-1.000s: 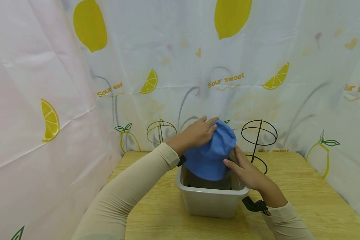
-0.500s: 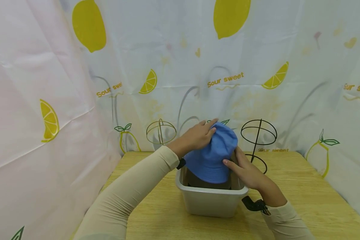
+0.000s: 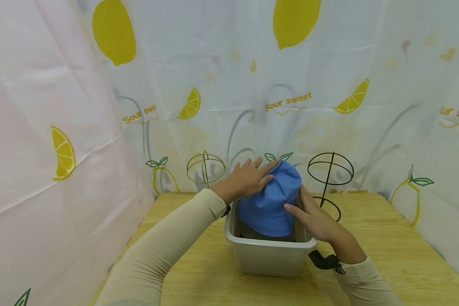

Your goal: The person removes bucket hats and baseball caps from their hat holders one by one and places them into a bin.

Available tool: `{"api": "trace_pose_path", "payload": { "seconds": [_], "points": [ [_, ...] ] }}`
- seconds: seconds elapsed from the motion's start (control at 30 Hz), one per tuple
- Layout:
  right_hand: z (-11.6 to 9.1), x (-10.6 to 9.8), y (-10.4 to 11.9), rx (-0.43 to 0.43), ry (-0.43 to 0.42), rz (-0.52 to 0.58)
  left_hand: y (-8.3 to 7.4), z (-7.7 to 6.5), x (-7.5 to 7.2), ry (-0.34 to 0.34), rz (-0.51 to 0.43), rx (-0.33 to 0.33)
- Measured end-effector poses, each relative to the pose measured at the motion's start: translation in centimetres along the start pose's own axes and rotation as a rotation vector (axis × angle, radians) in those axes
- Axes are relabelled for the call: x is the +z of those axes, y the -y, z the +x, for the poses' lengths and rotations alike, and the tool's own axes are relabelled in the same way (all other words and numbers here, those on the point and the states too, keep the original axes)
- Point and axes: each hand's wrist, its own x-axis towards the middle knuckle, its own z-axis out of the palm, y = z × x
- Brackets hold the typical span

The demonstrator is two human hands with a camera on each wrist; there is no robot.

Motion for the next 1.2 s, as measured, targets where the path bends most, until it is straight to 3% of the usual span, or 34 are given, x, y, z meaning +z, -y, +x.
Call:
{"api": "trace_pose_path", "payload": {
  "seconds": [0.23, 0.4, 0.53, 0.93, 1.2],
  "points": [
    [-0.2, -0.1, 0.1, 0.033, 0.003, -0.005, -0.1, -0.3, 0.3, 0.123, 0.033, -0.010],
    [-0.4, -0.3, 0.4, 0.076, 0.011, -0.028, -0.2, -0.6, 0.5, 0.192, 0.108, -0.005],
    [-0.6, -0.3, 0.5, 0.079, 0.012, -0.032, -0.1, -0.5, 1.1, 0.225, 0.170, -0.013],
    [-0.4, -0.3, 0.1, 0.132, 0.018, -0.051, 0.4, -1.2, 1.4, 0.264, 0.209, -0.035],
    [-0.4, -0.3, 0.1, 0.124, 0.014, -0.062, 0.6, -1.4, 1.7, 0.300, 0.227, -0.038]
  ]
}}
